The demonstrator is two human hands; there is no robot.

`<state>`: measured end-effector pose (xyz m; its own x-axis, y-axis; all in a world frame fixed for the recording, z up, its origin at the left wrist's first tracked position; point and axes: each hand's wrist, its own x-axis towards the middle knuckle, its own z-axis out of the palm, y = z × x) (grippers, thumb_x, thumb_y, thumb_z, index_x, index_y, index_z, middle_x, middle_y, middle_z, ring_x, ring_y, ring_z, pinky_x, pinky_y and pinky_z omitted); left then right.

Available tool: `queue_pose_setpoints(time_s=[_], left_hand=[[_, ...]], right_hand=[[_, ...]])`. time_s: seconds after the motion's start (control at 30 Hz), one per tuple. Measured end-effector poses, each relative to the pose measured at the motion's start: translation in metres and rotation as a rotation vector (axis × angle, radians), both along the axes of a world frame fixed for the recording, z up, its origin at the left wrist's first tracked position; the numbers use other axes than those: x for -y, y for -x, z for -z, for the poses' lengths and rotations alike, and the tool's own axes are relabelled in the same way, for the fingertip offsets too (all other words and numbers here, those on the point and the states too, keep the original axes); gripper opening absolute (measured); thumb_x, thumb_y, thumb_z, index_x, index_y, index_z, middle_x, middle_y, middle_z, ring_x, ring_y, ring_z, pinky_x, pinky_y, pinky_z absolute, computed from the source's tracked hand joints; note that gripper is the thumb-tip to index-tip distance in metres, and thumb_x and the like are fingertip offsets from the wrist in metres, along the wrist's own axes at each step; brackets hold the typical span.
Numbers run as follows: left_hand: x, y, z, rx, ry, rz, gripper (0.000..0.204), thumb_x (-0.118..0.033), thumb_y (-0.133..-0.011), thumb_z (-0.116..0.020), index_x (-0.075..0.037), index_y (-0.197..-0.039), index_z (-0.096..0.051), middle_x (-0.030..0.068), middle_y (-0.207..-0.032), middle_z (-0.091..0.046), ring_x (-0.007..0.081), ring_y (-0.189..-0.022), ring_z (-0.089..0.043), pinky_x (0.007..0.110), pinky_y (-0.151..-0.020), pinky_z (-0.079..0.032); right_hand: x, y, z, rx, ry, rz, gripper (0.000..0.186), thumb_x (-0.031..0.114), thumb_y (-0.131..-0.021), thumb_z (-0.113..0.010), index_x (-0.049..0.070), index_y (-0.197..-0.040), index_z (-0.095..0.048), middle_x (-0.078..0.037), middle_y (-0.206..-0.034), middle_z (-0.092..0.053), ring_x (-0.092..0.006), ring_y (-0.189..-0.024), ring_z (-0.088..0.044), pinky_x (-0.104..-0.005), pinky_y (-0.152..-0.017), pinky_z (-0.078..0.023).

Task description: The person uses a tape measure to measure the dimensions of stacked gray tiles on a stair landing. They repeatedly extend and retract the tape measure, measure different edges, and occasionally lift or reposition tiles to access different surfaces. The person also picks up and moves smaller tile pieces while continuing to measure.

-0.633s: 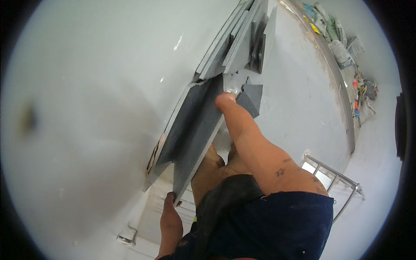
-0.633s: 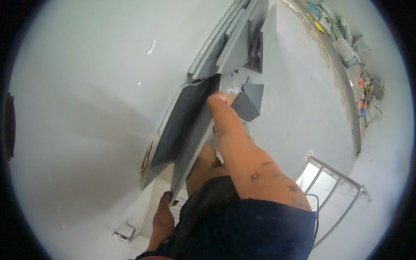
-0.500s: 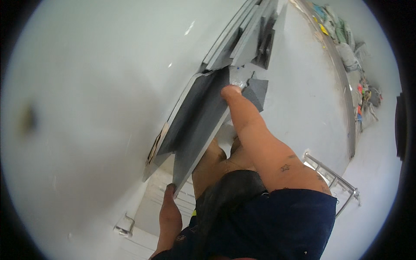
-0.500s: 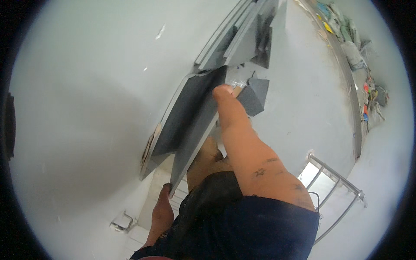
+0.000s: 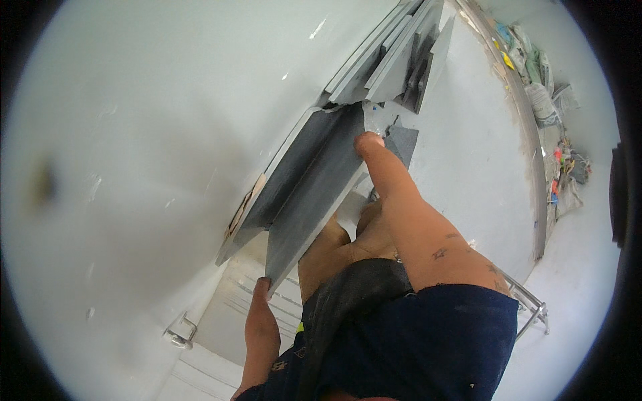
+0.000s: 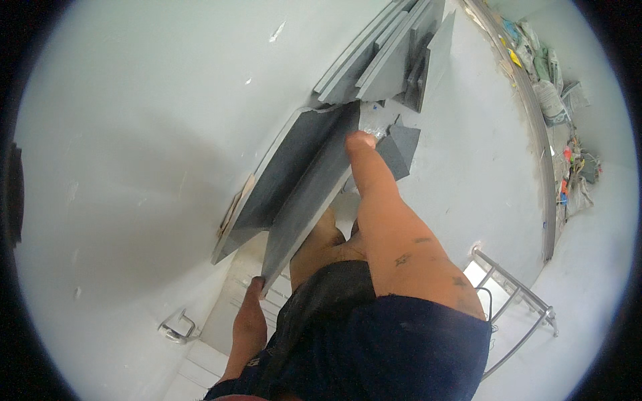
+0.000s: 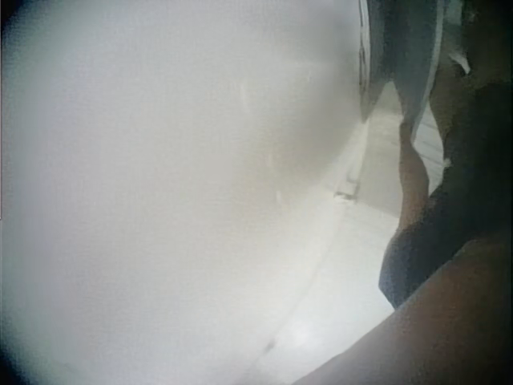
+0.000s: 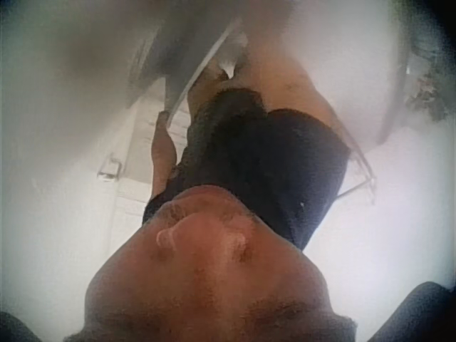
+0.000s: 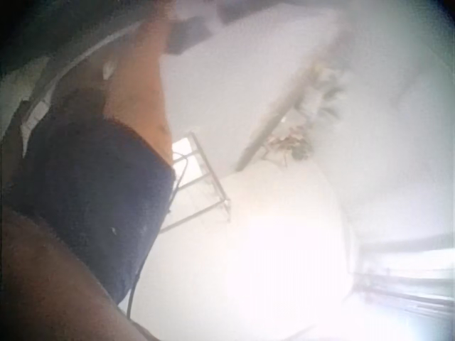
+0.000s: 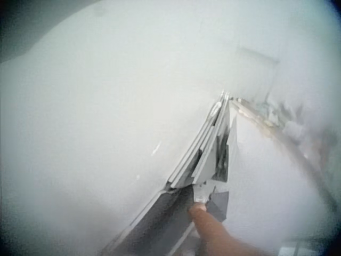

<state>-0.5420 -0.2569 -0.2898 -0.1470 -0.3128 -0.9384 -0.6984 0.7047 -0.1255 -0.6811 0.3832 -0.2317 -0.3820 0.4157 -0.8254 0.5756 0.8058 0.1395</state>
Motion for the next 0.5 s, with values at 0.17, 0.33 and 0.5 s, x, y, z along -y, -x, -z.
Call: queue_pose_setpoints(time_s=[0.17, 0.33, 0.5], left_hand=[[0.013, -0.010, -0.045, -0.002, -0.050, 0.240, 0.031, -0.025, -0.081, -0.049, -0.002, -0.097, -0.062, 0.0200, -0.087, -0.062, 0.0341, -0.083, -0.062, 0.046, -0.071, -0.050], [0.010, -0.005, -0.119, -0.022, 0.029, 0.192, 0.034, -0.021, -0.080, -0.047, 0.001, -0.098, -0.064, 0.0251, -0.092, -0.064, 0.0367, -0.087, -0.063, 0.048, -0.073, -0.049], [0.015, 0.000, -0.184, -0.019, 0.009, 0.436, 0.034, -0.021, -0.080, -0.047, 0.001, -0.099, -0.064, 0.0245, -0.094, -0.064, 0.0366, -0.089, -0.063, 0.048, -0.074, -0.049]], right_hand=[[0.011, -0.034, -0.032, -0.061, 0.068, 0.226, 0.034, 0.013, -0.088, -0.054, 0.006, -0.121, -0.059, -0.014, -0.132, -0.051, -0.0296, -0.121, -0.051, -0.0391, -0.094, -0.047], [0.028, -0.081, -0.068, -0.055, 0.126, 0.169, 0.035, 0.012, -0.089, -0.054, 0.003, -0.123, -0.057, -0.018, -0.133, -0.050, -0.0313, -0.122, -0.050, -0.0408, -0.093, -0.047], [0.035, -0.127, -0.101, -0.023, 0.151, 0.453, 0.035, 0.015, -0.087, -0.057, 0.008, -0.121, -0.060, -0.010, -0.131, -0.053, -0.0261, -0.119, -0.053, -0.0396, -0.092, -0.048]])
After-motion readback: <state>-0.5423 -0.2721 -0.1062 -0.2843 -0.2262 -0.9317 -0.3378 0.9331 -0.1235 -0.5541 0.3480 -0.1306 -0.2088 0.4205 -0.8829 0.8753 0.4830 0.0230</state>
